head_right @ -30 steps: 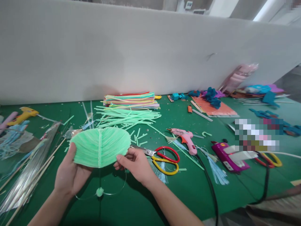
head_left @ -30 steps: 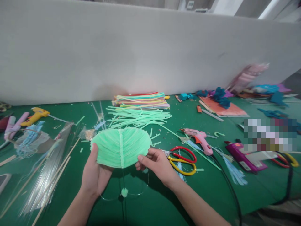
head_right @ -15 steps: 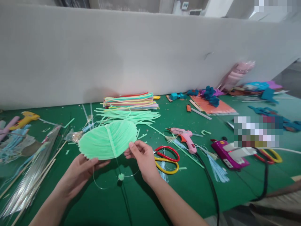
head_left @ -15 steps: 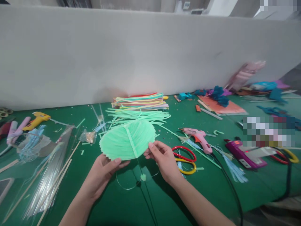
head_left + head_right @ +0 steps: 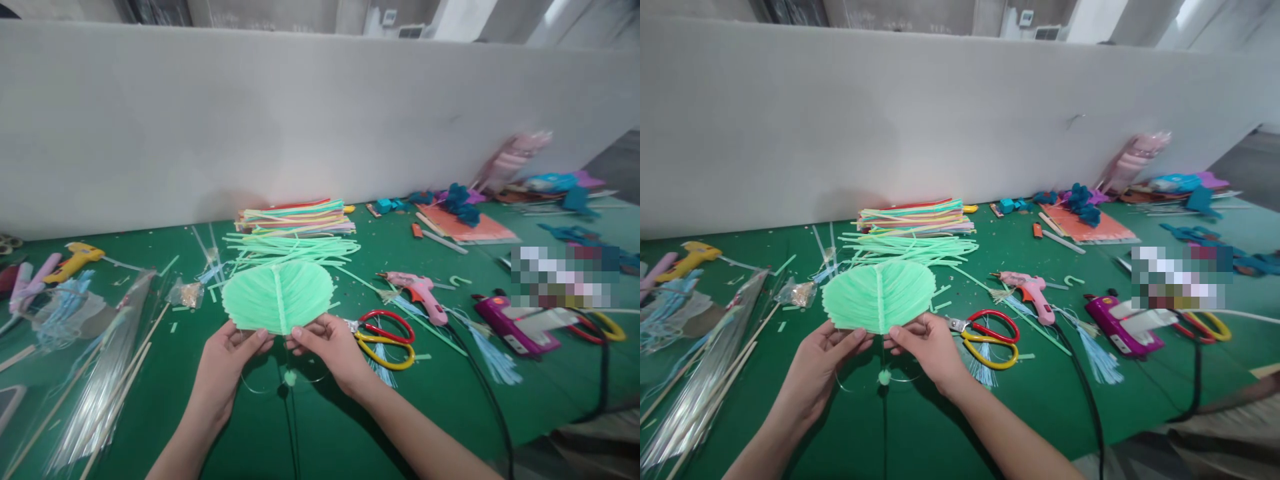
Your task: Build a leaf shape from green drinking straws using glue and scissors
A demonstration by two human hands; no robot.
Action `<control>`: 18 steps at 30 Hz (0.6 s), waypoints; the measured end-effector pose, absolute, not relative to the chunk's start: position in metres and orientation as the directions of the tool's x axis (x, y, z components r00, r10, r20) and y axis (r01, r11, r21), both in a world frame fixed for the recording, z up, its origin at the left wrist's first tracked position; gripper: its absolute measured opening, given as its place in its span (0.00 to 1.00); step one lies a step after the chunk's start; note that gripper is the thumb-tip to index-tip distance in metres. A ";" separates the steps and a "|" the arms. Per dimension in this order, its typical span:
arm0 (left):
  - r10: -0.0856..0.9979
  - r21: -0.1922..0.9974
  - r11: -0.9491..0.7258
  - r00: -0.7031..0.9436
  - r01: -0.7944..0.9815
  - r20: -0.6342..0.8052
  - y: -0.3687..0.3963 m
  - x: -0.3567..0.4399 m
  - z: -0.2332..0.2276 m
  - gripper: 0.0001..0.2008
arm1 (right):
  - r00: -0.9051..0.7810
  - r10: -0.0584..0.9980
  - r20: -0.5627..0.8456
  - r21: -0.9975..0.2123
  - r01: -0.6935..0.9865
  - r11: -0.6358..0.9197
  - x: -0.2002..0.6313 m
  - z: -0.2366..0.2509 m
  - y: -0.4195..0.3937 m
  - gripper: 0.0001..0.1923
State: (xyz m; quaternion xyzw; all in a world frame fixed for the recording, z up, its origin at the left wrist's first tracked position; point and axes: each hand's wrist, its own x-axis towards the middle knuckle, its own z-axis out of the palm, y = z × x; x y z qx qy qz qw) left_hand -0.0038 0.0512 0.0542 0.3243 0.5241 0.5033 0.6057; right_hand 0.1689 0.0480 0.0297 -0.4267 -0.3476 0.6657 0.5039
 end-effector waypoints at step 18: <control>0.963 0.880 0.247 0.001 -0.406 -0.270 0.050 -0.005 0.053 0.18 | -0.064 0.995 -0.071 -0.859 -0.503 -0.094 0.169 0.031 0.047 0.29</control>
